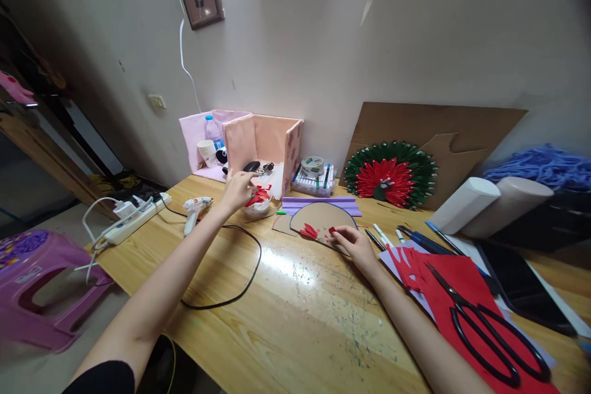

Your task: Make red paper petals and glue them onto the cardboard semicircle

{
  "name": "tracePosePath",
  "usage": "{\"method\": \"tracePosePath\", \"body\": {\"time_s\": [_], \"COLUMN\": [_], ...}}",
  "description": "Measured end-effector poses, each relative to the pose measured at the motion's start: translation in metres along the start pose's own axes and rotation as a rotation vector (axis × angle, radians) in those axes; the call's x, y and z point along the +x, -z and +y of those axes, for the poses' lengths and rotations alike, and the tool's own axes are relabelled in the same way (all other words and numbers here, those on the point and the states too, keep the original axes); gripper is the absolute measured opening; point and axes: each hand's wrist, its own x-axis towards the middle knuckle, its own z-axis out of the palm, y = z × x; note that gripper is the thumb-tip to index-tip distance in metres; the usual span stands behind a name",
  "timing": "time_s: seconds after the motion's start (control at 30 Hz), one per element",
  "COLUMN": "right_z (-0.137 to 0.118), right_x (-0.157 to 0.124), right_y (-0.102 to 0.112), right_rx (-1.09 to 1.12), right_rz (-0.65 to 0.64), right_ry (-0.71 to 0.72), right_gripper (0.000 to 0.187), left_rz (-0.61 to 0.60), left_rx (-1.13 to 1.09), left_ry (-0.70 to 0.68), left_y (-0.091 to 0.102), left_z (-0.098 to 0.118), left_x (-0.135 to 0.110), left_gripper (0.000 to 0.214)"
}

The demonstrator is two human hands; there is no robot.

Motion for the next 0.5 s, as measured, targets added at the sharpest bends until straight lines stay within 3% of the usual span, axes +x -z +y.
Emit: {"method": "tracePosePath", "body": {"time_s": [0.13, 0.3, 0.5], "right_z": [-0.002, -0.002, -0.001], "right_x": [-0.001, -0.001, -0.001], "right_y": [-0.002, -0.001, 0.000], "right_rx": [0.008, -0.003, -0.013], "right_rz": [0.012, 0.030, 0.008], "right_ry": [0.011, 0.030, 0.035], "right_gripper": [0.033, 0.029, 0.029], "left_rz": [0.042, 0.083, -0.021], "left_rx": [0.030, 0.071, 0.079], "left_ry": [-0.077, -0.174, -0.021], "left_y": [0.001, -0.012, -0.019], "left_z": [0.021, 0.051, 0.069], "left_x": [-0.007, -0.011, -0.010], "left_gripper": [0.030, 0.035, 0.027]}}
